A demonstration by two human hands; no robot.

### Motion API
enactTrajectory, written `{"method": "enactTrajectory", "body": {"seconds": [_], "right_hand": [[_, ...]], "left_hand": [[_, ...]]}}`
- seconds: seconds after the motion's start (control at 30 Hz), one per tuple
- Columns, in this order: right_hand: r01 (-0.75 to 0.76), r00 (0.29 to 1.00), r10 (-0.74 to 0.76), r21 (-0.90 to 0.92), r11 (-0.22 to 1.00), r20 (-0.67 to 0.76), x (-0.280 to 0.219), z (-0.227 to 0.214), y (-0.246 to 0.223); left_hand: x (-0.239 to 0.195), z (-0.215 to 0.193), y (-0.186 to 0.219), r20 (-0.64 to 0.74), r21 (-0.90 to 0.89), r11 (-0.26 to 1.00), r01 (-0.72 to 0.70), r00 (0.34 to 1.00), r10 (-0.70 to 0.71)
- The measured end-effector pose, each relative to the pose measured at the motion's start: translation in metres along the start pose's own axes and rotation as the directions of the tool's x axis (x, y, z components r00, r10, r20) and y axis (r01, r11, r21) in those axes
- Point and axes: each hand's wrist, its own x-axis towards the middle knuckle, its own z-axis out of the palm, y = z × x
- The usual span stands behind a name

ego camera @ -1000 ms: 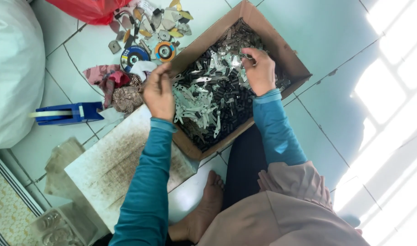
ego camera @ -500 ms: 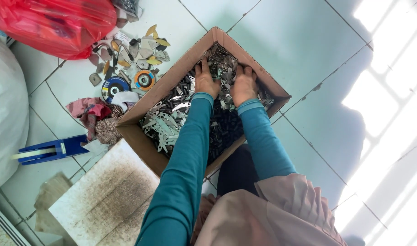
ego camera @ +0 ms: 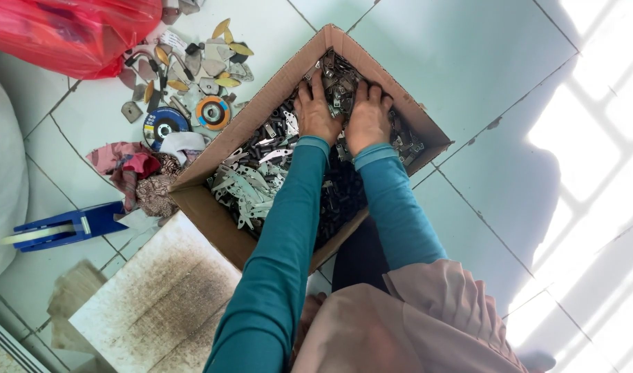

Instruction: The person sorts through a box of metal scraps, picking out individual pieces and placing them into a small plastic bag.

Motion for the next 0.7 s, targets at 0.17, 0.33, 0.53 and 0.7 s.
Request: {"method": "enactTrajectory", "body": {"seconds": [0.17,0.33,0.53,0.7], "right_hand": [[0.016,0.999,-0.01,0.129,0.992,-0.044,0.02,0.019,0.008],[0.078,0.994,-0.057,0.247,0.966,-0.09,0.021,0.017,0.013],[0.078,0.995,-0.053,0.316,0.945,-0.087,0.02,0.007,0.016],[0.323,0.924,-0.154,0.498,0.805,-0.35,-0.002,-0.012,0.015]], "left_hand": [[0.013,0.005,-0.012,0.014,-0.167,0.986,-0.019,1.0,0.022],[-0.006,-0.018,-0.009,0.098,-0.298,0.953,-0.05,0.992,0.082],[-0.018,-0.017,-0.013,0.145,-0.414,0.91,-0.03,0.985,0.099],[-0.027,-0.02,-0.009,0.084,-0.679,0.734,-0.035,0.989,0.124]]}}
